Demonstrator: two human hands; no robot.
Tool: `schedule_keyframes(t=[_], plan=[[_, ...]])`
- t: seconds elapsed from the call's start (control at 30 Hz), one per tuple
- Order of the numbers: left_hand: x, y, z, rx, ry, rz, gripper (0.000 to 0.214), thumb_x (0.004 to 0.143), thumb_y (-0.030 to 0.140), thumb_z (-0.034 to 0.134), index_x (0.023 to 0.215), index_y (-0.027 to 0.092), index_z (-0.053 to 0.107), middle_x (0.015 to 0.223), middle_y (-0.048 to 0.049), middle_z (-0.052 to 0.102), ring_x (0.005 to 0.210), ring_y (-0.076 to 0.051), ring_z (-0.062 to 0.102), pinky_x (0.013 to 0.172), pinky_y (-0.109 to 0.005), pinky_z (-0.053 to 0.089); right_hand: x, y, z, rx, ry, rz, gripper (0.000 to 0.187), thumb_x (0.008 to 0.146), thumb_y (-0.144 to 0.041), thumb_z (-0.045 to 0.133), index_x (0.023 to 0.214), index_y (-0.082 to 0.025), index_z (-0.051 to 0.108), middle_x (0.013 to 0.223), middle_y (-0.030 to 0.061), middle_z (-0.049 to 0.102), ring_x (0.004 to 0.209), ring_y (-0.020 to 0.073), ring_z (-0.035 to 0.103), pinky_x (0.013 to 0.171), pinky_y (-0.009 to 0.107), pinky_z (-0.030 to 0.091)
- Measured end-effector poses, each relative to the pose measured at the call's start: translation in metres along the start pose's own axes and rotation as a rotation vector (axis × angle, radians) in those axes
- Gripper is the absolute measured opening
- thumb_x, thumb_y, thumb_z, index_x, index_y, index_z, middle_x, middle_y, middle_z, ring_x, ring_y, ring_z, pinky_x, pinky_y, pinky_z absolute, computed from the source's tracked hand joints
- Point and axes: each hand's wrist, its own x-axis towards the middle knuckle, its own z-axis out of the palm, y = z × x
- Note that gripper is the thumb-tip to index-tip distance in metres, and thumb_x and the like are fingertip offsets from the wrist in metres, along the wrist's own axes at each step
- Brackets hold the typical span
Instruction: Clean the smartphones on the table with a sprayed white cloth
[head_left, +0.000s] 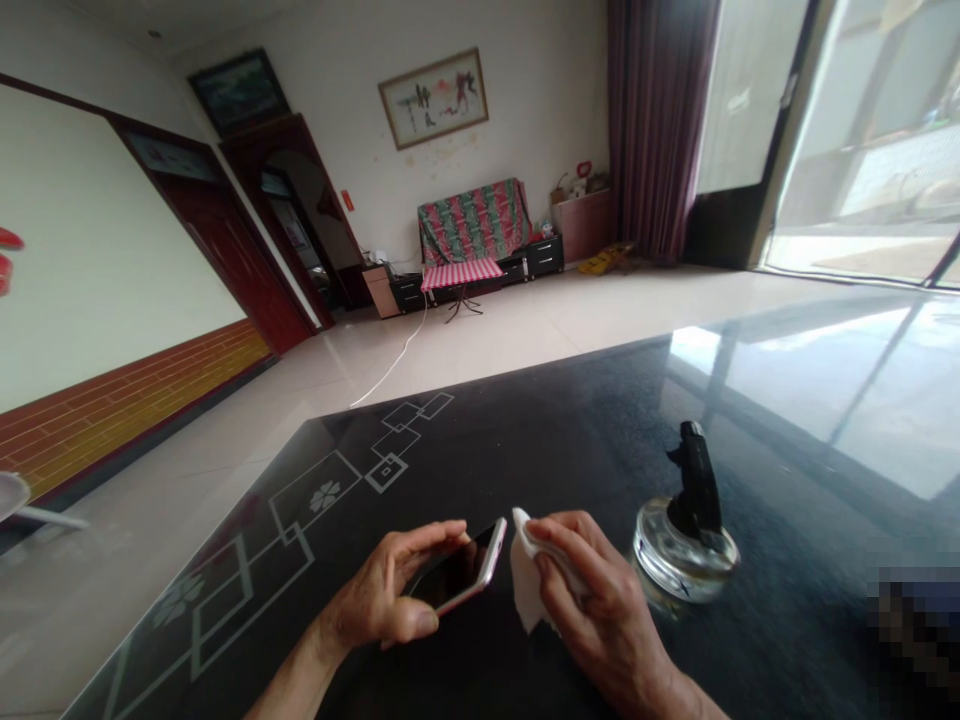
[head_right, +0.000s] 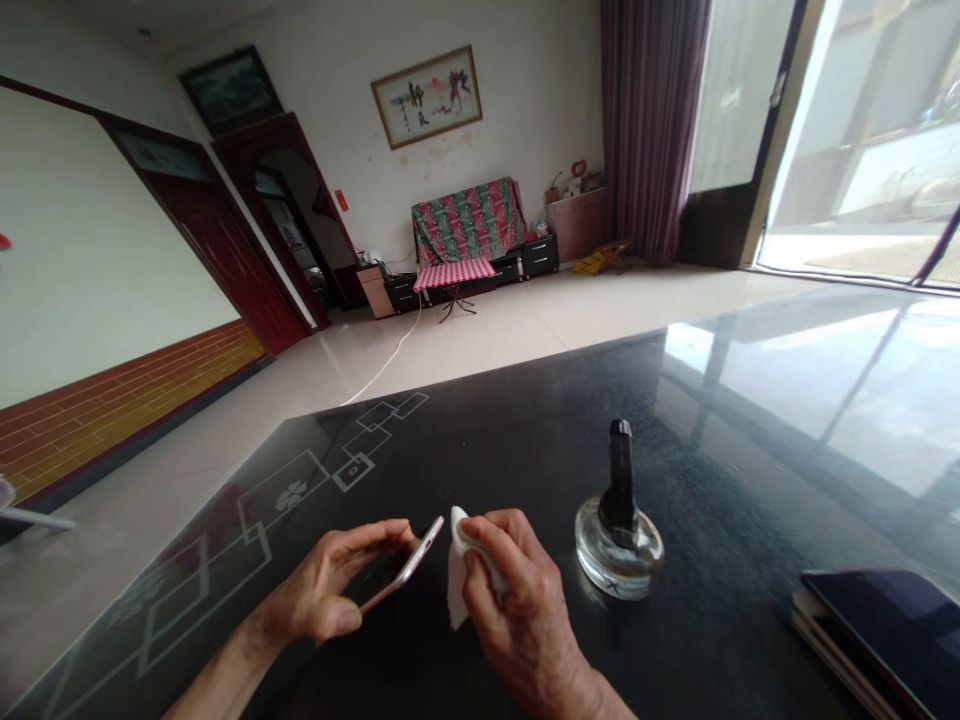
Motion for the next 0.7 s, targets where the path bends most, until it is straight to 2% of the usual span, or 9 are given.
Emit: schedule_keyframes(t=[0.23,0.7], plan=[[0.001,-0.001,-0.003,-0.015,0.01,0.01,0.079,0.053,0.004,0.061,0.129,0.021,0.054,0.124,-0.0076,0.062,0.122,-0.033,0.05,0.111,-0.05,0.027,-0.005,-0.007,0.002,0.072,-0.105,-0.082,0.031,0.087,-0.008,0.045,0.114,-0.018,0.056,0.091,0.0055,0.05,0.077,0.0136,0.054,0.064,0.024,0.049],[0.0,0.0,-0.003,0.042,0.019,-0.018,0.08,0.051,0.003,0.059,0.129,0.02,0.054,0.124,-0.0071,0.062,0.122,-0.033,0.05,0.11,-0.049,0.03,-0.006,-0.014,0.004,0.138,-0.239,-0.077,0.036,0.086,-0.007,0.044,0.119,-0.019,0.052,0.092,0.0055,0.051,0.076,0.0137,0.055,0.064,0.025,0.05]])
